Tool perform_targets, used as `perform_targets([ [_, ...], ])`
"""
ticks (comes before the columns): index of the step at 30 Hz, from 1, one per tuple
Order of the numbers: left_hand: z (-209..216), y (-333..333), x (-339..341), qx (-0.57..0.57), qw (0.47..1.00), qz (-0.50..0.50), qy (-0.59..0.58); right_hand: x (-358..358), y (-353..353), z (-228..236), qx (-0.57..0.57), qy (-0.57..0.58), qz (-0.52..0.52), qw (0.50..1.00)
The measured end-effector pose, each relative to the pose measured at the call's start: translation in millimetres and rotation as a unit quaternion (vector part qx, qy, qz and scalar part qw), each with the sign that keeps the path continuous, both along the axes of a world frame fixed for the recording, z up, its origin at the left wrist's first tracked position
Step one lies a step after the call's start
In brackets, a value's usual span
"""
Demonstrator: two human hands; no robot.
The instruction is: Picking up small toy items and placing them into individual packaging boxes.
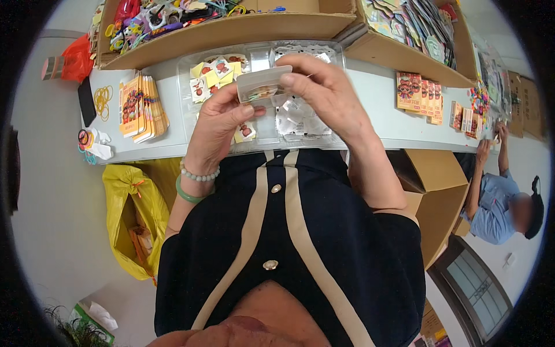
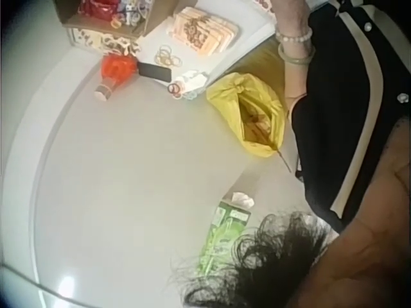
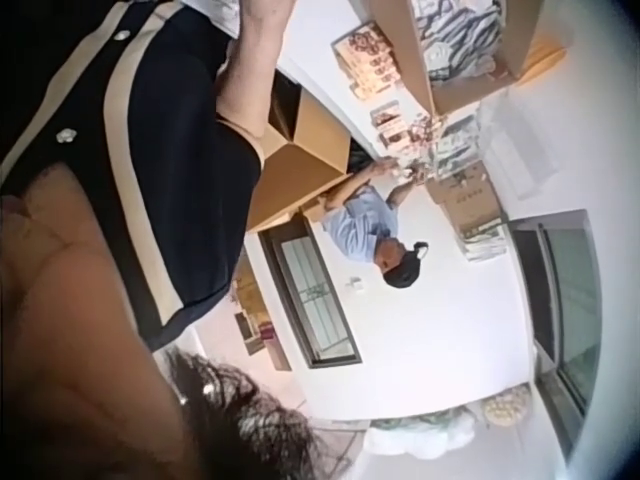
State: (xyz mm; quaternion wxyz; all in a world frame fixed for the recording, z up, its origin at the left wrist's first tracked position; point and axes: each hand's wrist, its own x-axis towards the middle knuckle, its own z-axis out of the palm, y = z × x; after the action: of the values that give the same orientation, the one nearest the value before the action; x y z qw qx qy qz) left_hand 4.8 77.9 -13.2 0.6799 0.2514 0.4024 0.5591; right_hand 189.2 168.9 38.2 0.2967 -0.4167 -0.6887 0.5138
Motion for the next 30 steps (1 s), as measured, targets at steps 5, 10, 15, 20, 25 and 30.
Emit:
perform_targets([
  [5,-2.7,-2.0,3.7,0.015,1.0,-0.006,0.015,-0.2,-1.9,-39.3,-0.294,0.169,0.045,0.94],
  [10,5.5,1.8,7.9,-0.002,1.0,0.009,0.011,-11.9,-14.6,-26.8,-0.184,0.107,0.024,0.977],
  [15,7.8,0.9,-8.7,-0.003,0.992,-0.065,0.104,-9.3,-21.8,-31.0,-0.105,0.092,0.061,0.988],
  [20,5.7,-0.7,-6.6,-0.068,0.992,-0.053,-0.088,-7.9,-20.1,-23.2,0.179,0.059,0.126,0.974],
  [25,6.4,1.6,-6.0,-0.131,0.962,-0.122,-0.206,-4.3,-15.1,-15.1,0.358,-0.009,0.132,0.924],
  [30,17.1,2.3,-7.2,-0.038,0.984,-0.173,0.005,0.7,-10.7,-15.4,0.363,-0.075,0.131,0.92],
])
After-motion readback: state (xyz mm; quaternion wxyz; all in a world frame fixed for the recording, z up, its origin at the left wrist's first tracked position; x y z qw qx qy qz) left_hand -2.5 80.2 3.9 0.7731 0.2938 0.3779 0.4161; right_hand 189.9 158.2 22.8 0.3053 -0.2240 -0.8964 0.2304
